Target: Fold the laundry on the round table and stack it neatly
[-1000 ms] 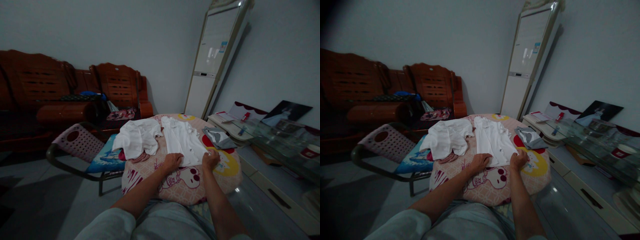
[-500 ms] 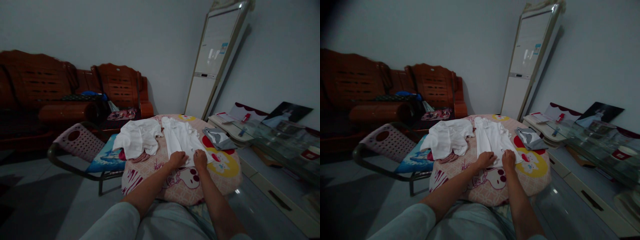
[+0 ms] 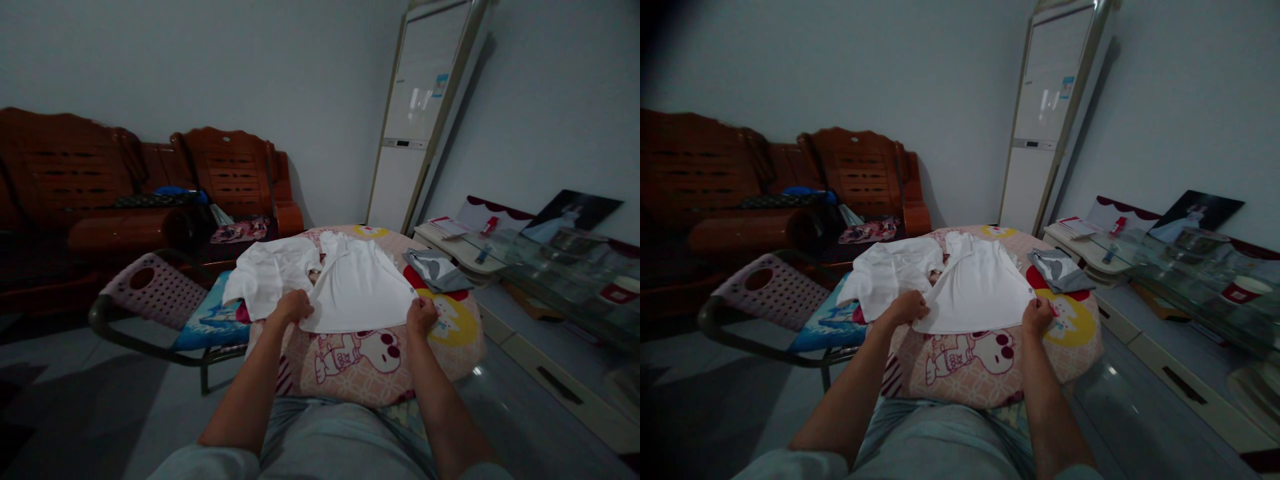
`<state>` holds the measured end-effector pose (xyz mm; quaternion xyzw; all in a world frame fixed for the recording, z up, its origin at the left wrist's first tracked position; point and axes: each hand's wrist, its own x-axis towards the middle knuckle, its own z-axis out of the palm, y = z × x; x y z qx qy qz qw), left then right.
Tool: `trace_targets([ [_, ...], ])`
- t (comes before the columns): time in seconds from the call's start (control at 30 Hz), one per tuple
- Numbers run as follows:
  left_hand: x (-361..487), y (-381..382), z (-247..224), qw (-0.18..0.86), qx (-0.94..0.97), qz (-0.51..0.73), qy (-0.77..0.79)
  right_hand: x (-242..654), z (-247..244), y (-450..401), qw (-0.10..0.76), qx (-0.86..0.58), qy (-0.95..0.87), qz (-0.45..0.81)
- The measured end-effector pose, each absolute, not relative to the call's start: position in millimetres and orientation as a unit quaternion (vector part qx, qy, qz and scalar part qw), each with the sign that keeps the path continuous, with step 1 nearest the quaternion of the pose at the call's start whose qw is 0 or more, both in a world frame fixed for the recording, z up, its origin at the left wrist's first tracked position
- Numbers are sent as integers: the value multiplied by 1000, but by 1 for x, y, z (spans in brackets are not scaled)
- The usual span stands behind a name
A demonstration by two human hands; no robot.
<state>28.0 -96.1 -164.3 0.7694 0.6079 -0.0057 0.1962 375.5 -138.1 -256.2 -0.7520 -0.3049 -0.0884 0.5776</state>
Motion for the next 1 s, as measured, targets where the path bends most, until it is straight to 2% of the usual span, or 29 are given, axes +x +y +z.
trace_targets([
  [0.17,50,-109,-163,322,803,-35,501,379,-259,-138,582,-749,-303,-93],
  [0.37,39,-100,-170,204,822,66,528,380,-259,-138,576,-750,-315,-75],
  [0.6,58,-102,-161,277,832,187,442,367,-252,-140,551,-746,-362,-96],
  [0.73,94,-113,-179,279,844,187,419,345,-244,-139,534,-691,-471,-121],
  [0.87,108,-116,-203,348,826,182,405,316,-241,-132,545,-633,-550,11],
  [1.0,101,-107,-202,458,773,256,356,288,-238,-115,552,-563,-525,319],
])
